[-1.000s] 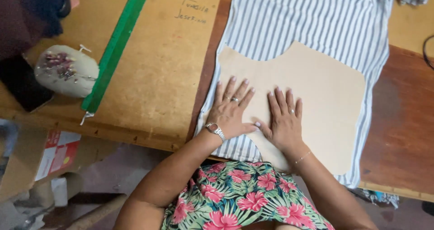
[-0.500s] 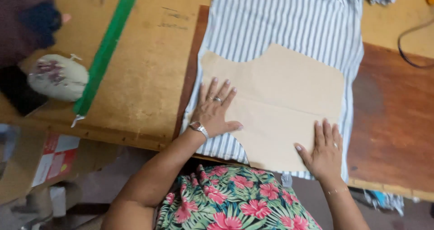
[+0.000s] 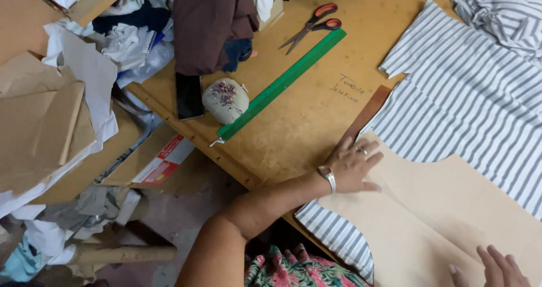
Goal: Smoothing striped fabric on a cutting table, positioning a paper pattern, and cutting the fabric using an electric rotary cutter.
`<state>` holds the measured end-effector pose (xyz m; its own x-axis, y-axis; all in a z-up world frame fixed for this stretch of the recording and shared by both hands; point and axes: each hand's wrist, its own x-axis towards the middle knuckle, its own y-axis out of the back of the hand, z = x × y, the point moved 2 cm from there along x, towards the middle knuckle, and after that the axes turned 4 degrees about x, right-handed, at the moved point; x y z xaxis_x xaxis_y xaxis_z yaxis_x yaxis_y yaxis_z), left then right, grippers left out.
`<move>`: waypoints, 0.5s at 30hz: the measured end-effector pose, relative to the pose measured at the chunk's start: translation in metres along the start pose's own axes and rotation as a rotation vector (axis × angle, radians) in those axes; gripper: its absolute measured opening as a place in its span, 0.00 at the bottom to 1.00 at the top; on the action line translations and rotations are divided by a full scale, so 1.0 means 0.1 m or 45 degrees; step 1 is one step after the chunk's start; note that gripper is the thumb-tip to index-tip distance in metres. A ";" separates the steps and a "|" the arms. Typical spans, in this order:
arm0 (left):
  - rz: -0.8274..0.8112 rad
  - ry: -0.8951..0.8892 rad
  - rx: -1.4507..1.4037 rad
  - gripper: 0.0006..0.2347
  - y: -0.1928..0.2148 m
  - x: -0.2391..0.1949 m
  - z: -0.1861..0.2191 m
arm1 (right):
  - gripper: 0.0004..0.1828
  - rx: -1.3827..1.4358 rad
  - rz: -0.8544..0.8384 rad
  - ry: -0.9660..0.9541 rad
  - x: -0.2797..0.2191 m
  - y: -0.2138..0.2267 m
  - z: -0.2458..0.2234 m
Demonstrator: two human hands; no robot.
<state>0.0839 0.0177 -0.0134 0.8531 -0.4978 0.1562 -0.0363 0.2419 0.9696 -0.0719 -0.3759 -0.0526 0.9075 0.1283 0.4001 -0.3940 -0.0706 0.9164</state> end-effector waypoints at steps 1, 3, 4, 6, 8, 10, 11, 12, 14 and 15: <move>-0.010 0.024 -0.017 0.35 0.01 -0.01 -0.19 | 0.40 0.002 -0.024 0.019 0.01 0.02 -0.08; 0.291 0.193 -0.044 0.30 0.09 -0.06 -0.65 | 0.33 0.182 0.057 0.090 0.06 0.04 -0.26; 0.285 0.222 -0.048 0.30 0.12 -0.22 -0.82 | 0.33 0.192 0.039 0.112 -0.05 -0.10 -0.21; 0.386 0.313 -0.052 0.21 0.25 -0.40 -1.19 | 0.36 0.298 0.013 0.117 -0.17 -0.40 -0.06; 0.431 0.339 -0.010 0.18 0.33 -0.62 -1.43 | 0.35 0.310 -0.035 0.127 -0.12 -0.46 0.00; 0.468 0.365 0.036 0.14 0.42 -0.86 -1.58 | 0.35 0.326 -0.086 0.134 -0.09 -0.52 0.02; 0.559 0.385 0.071 0.10 0.47 -0.98 -1.61 | 0.35 0.339 -0.145 0.122 -0.07 -0.55 0.01; 0.650 0.404 0.108 0.07 0.53 -1.10 -1.64 | 0.35 0.350 -0.205 0.109 -0.05 -0.56 0.02; 0.620 0.438 0.103 0.05 0.57 -1.31 -1.68 | 0.35 0.362 -0.259 0.101 -0.01 -0.60 0.02; 0.592 0.456 0.093 0.04 0.60 -1.40 -1.70 | 0.35 0.367 -0.307 0.079 0.00 -0.61 0.03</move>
<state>0.0511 0.2433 -0.0092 0.8612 -0.0379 0.5069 -0.4735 0.3027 0.8271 -0.0474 -0.3744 -0.1086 0.9550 0.2344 0.1817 -0.1050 -0.3055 0.9464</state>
